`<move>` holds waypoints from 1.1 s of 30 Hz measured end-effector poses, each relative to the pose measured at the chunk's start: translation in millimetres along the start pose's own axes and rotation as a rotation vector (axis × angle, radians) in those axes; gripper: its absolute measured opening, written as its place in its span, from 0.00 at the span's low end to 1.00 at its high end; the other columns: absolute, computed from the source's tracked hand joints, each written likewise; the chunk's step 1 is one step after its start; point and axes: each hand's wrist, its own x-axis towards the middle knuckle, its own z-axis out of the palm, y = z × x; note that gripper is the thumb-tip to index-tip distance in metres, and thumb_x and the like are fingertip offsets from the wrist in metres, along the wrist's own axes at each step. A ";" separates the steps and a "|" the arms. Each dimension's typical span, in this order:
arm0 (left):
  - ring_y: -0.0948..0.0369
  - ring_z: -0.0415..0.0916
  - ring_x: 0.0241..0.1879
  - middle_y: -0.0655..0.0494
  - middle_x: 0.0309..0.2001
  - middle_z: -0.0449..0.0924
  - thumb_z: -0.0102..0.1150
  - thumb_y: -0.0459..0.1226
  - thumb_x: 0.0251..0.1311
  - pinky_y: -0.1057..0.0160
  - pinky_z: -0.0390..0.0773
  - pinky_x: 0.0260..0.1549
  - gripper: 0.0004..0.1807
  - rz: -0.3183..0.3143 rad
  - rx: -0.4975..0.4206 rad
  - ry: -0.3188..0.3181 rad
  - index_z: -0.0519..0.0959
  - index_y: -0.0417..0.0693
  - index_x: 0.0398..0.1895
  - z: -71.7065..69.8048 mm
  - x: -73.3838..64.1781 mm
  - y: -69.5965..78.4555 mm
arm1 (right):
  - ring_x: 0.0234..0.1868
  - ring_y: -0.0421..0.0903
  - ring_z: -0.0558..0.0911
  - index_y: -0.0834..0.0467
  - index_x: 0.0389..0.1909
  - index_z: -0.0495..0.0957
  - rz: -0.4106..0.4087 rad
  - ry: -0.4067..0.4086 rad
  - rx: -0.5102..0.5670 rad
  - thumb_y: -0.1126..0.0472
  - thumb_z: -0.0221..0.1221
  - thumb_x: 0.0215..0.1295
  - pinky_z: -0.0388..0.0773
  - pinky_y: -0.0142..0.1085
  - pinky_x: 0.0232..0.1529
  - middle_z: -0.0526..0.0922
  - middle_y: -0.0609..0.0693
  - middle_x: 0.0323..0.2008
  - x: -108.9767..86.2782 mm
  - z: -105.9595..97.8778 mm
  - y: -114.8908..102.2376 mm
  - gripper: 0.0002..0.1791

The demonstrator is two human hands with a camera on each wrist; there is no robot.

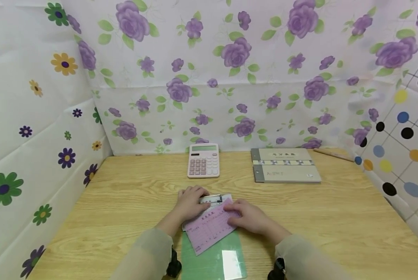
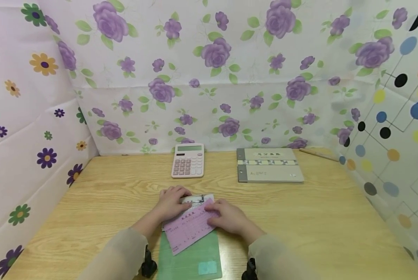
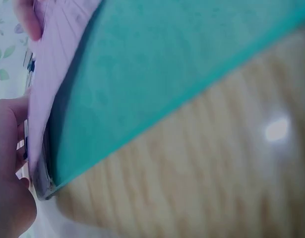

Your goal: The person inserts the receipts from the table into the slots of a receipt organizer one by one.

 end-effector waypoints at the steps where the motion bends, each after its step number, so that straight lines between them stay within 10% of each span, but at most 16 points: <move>1: 0.57 0.67 0.50 0.61 0.49 0.74 0.60 0.51 0.57 0.52 0.58 0.47 0.18 0.005 0.017 0.005 0.77 0.57 0.48 -0.8 0.1 1.0 | 0.49 0.50 0.75 0.48 0.57 0.76 0.005 0.012 -0.029 0.48 0.61 0.60 0.69 0.50 0.49 0.73 0.52 0.52 0.2 1.7 -1.2 0.23; 10: 0.58 0.70 0.49 0.60 0.47 0.76 0.59 0.50 0.59 0.52 0.58 0.47 0.17 0.055 0.080 -0.035 0.79 0.54 0.48 -9.2 1.8 5.1 | 0.32 0.41 0.73 0.47 0.55 0.77 -0.044 0.093 -0.278 0.42 0.63 0.56 0.69 0.38 0.30 0.72 0.47 0.46 0.7 13.1 -7.2 0.26; 33: 0.58 0.73 0.46 0.59 0.43 0.77 0.60 0.48 0.59 0.53 0.59 0.43 0.13 0.075 0.054 -0.089 0.81 0.53 0.43 -20.2 8.7 8.4 | 0.31 0.49 0.75 0.49 0.56 0.72 0.136 0.147 -0.310 0.39 0.61 0.56 0.71 0.46 0.29 0.73 0.53 0.46 11.5 19.9 -21.7 0.30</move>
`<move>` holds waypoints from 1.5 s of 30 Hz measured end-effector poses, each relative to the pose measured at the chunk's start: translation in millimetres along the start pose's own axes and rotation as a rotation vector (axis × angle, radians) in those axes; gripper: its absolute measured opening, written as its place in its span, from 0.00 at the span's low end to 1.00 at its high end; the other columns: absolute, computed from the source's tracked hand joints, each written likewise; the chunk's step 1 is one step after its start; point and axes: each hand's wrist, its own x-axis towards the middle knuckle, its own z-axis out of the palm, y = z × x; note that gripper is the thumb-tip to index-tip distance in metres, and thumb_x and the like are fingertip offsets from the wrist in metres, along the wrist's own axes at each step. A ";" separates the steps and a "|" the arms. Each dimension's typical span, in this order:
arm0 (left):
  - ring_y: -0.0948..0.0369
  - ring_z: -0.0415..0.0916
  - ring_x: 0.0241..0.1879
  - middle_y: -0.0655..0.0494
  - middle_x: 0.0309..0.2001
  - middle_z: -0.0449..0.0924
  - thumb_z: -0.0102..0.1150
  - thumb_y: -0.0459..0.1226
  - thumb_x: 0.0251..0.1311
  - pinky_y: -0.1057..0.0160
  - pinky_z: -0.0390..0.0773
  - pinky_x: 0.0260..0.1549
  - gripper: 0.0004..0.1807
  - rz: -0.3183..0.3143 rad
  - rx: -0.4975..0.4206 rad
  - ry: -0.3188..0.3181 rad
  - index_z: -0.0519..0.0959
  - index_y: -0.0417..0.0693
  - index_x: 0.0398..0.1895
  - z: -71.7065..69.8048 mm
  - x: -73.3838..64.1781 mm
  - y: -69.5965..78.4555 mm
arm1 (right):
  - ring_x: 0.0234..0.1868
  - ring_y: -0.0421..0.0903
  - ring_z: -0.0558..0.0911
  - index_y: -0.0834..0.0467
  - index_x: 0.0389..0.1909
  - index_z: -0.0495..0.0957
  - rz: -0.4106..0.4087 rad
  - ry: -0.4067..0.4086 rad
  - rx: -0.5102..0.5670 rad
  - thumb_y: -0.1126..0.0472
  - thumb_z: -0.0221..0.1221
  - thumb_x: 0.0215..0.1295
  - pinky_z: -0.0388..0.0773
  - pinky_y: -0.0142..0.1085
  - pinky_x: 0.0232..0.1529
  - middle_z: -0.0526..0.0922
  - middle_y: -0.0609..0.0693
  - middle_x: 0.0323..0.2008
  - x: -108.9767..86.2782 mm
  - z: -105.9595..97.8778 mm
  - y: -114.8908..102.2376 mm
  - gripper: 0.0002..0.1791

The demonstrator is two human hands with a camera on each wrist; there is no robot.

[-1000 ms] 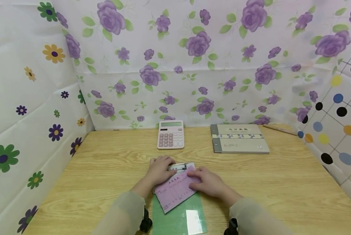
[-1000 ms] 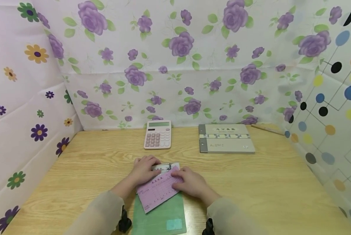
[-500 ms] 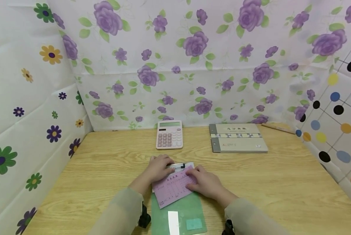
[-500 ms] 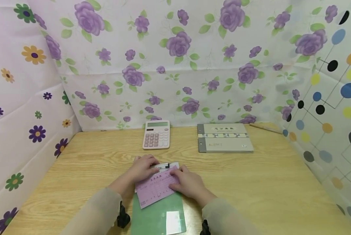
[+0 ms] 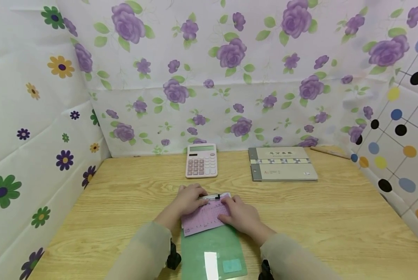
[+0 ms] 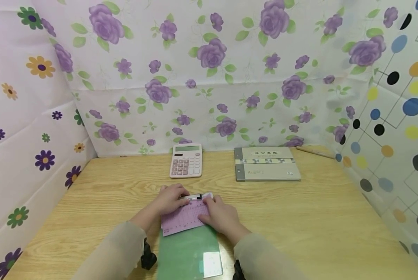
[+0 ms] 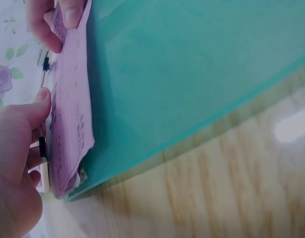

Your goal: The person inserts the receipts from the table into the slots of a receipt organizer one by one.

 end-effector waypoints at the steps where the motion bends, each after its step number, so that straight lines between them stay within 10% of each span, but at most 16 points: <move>1: 0.58 0.73 0.46 0.58 0.43 0.77 0.60 0.48 0.59 0.54 0.59 0.43 0.14 0.002 0.003 0.004 0.81 0.53 0.43 0.6 -0.1 0.0 | 0.32 0.50 0.76 0.49 0.57 0.71 0.008 0.005 0.003 0.39 0.61 0.56 0.71 0.47 0.30 0.73 0.54 0.47 0.5 0.2 -0.8 0.30; 26: 0.58 0.70 0.45 0.60 0.43 0.75 0.58 0.51 0.60 0.53 0.60 0.46 0.18 0.018 0.129 0.072 0.79 0.53 0.48 16.9 -5.5 -4.0 | 0.24 0.49 0.72 0.51 0.58 0.71 0.109 0.016 -0.065 0.35 0.59 0.56 0.67 0.44 0.22 0.73 0.57 0.44 10.7 6.4 -7.1 0.34; 45: 0.55 0.64 0.54 0.60 0.54 0.71 0.57 0.56 0.58 0.48 0.59 0.50 0.26 -0.029 -0.073 0.016 0.74 0.57 0.56 15.8 -13.0 -12.4 | 0.20 0.46 0.67 0.42 0.63 0.70 0.062 -0.022 -0.100 0.33 0.60 0.53 0.61 0.40 0.18 0.65 0.51 0.33 -13.7 -14.7 24.4 0.36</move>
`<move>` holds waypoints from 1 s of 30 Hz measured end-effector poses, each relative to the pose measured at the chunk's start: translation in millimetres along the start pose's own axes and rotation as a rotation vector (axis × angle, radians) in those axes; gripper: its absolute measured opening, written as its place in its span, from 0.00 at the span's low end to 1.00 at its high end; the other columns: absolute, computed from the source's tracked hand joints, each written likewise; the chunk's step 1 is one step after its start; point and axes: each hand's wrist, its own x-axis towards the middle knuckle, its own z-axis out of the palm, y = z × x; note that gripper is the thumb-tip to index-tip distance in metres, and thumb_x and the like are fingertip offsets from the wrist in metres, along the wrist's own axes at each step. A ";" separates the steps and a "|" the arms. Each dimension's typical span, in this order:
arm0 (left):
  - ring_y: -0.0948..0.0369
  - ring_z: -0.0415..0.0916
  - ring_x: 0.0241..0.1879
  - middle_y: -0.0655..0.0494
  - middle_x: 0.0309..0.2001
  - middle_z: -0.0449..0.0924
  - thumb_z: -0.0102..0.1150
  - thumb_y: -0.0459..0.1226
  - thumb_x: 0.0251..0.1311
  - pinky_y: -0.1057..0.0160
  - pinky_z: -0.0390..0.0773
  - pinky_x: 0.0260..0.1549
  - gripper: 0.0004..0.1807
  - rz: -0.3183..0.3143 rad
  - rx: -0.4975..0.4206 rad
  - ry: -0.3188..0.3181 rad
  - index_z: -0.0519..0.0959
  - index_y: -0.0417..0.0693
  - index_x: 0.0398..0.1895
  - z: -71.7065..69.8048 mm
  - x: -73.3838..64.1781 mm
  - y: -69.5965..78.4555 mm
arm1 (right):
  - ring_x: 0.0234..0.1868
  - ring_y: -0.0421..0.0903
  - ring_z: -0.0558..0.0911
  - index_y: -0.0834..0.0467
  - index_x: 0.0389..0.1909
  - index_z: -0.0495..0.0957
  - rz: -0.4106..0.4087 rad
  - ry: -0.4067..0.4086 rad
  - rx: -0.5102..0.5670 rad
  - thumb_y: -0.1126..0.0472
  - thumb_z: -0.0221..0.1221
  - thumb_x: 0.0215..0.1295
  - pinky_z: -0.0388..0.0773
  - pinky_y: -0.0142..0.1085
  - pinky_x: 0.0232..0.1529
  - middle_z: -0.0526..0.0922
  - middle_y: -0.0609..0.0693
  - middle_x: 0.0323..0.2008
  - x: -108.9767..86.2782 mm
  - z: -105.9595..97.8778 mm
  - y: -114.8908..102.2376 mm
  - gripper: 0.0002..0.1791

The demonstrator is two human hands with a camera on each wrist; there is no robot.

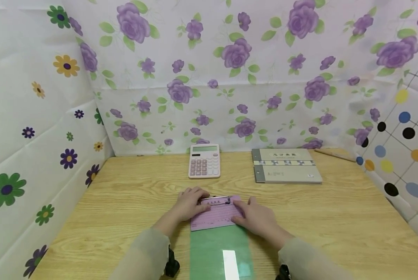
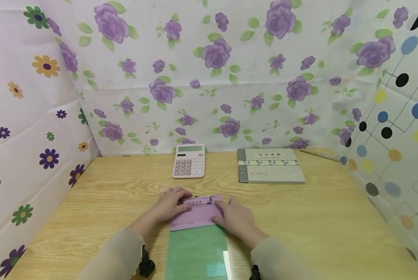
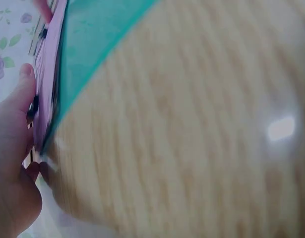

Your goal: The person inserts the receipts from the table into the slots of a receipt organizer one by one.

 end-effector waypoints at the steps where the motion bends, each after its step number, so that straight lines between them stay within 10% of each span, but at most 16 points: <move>1: 0.55 0.64 0.54 0.61 0.54 0.71 0.57 0.56 0.58 0.48 0.58 0.51 0.26 -0.003 -0.009 -0.004 0.74 0.57 0.57 -0.3 -0.6 -0.8 | 0.20 0.46 0.67 0.42 0.63 0.70 0.004 0.004 -0.005 0.33 0.60 0.53 0.61 0.39 0.18 0.65 0.51 0.32 -1.6 -0.7 3.7 0.36; 21: 0.55 0.65 0.55 0.59 0.54 0.72 0.58 0.55 0.58 0.46 0.58 0.55 0.27 -0.005 -0.059 0.015 0.74 0.53 0.57 -2.2 -8.3 -8.6 | 0.22 0.45 0.65 0.46 0.62 0.71 0.084 0.005 0.003 0.33 0.59 0.53 0.59 0.38 0.20 0.64 0.49 0.31 -23.9 -18.3 55.4 0.37; 30: 0.51 0.66 0.58 0.52 0.56 0.73 0.55 0.55 0.61 0.42 0.55 0.58 0.30 -0.128 0.037 0.138 0.70 0.48 0.61 -21.7 -19.5 -25.9 | 0.39 0.59 0.77 0.55 0.67 0.63 0.076 0.068 0.074 0.35 0.49 0.64 0.74 0.53 0.32 0.70 0.64 0.49 -23.3 -43.7 90.4 0.38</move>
